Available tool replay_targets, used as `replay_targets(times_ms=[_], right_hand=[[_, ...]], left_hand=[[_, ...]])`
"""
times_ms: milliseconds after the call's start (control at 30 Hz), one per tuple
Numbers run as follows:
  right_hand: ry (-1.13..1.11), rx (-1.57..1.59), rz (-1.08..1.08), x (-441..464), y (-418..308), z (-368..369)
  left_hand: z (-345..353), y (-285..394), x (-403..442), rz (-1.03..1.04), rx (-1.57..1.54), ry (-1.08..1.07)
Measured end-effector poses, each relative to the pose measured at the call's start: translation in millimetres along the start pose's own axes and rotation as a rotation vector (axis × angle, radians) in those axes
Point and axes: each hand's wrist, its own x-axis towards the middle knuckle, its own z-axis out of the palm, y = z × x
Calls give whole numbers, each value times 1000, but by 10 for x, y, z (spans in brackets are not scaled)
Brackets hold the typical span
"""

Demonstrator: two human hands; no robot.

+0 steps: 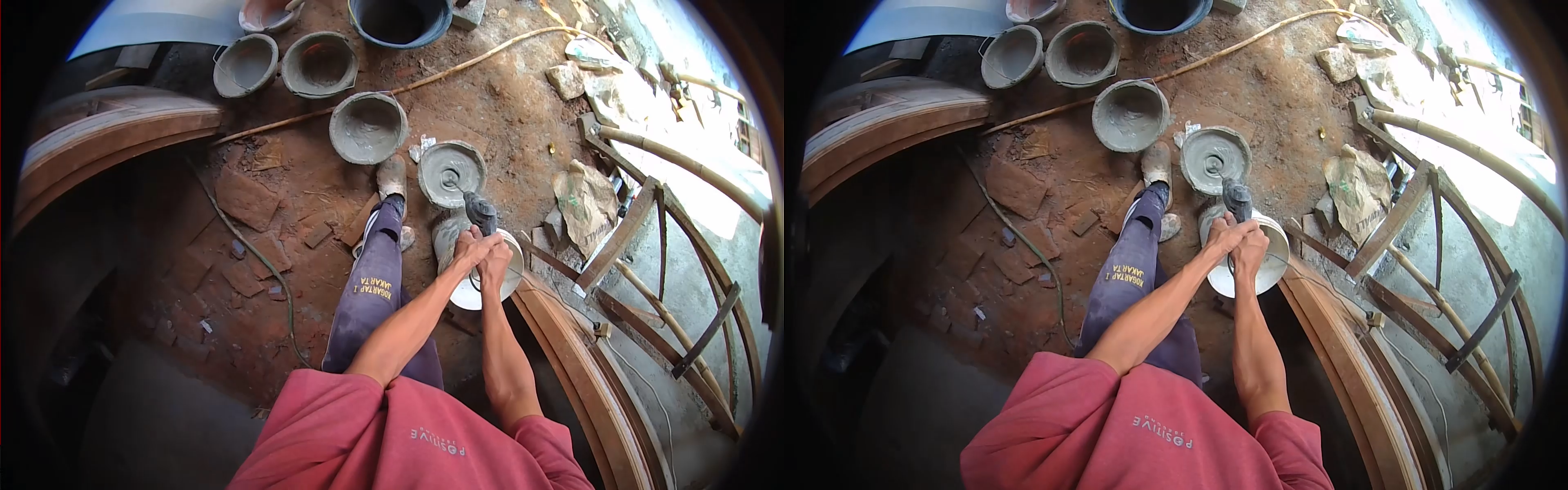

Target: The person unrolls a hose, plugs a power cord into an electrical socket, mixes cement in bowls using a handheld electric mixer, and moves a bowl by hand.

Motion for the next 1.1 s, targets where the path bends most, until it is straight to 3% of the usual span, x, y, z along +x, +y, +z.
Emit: replay_targets(times_ms=[1100], right_hand=[[-28, 29, -93, -88, -76, 107]], left_hand=[[-176, -77, -79, 10, -54, 51]])
